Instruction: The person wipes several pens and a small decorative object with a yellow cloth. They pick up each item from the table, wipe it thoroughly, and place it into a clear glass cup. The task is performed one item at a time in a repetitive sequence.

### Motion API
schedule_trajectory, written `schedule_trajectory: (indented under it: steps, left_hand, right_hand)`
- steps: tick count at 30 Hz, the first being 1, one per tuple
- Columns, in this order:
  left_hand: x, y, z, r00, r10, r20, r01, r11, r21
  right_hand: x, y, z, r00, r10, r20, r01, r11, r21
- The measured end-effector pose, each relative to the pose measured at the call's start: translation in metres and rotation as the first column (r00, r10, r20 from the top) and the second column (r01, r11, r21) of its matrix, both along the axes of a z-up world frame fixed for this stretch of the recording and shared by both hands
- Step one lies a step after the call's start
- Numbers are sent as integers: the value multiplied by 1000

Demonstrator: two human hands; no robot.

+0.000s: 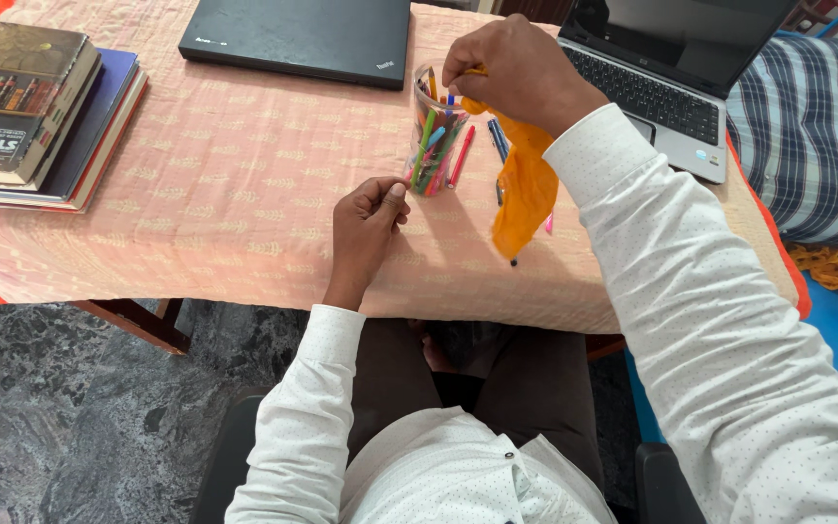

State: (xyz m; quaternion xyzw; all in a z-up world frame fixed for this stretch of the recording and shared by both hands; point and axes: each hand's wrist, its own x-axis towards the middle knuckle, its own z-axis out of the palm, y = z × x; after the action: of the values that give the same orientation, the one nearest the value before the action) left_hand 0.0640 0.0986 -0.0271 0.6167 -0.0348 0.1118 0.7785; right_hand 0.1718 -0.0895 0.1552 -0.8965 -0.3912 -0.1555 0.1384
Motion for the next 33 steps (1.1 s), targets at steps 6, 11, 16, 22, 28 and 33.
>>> schedule_trajectory:
  steps: [6, 11, 16, 22, 28, 33]
  left_hand:
    - [0, 2, 0, 1000, -7, 5, 7, 1000, -10]
    - [0, 1, -1, 1000, -4, 11, 3, 1000, 8]
    - [-4, -2, 3, 1000, 29, 3, -29, 996, 86]
    - [-4, -5, 4, 1000, 26, 8, -27, 994, 101]
    - [-3, -4, 1, 1000, 19, 1, -19, 991, 129]
    - [-3, -4, 1, 1000, 19, -9, -18, 992, 128]
  right_hand:
    - [-20, -20, 21, 996, 88, -24, -84, 987, 138]
    - [-44, -81, 40, 961, -165, -223, 168, 986, -5]
    - [-41, -148, 7, 887, -412, -209, 389, 910, -142]
    - [-37, -180, -74, 799, -484, -356, 543, 836, 82]
    - [-39, -157, -113, 835, -452, -315, 500, 861, 91]
    - [-36, -124, -116, 866, -422, -268, 458, 884, 90]
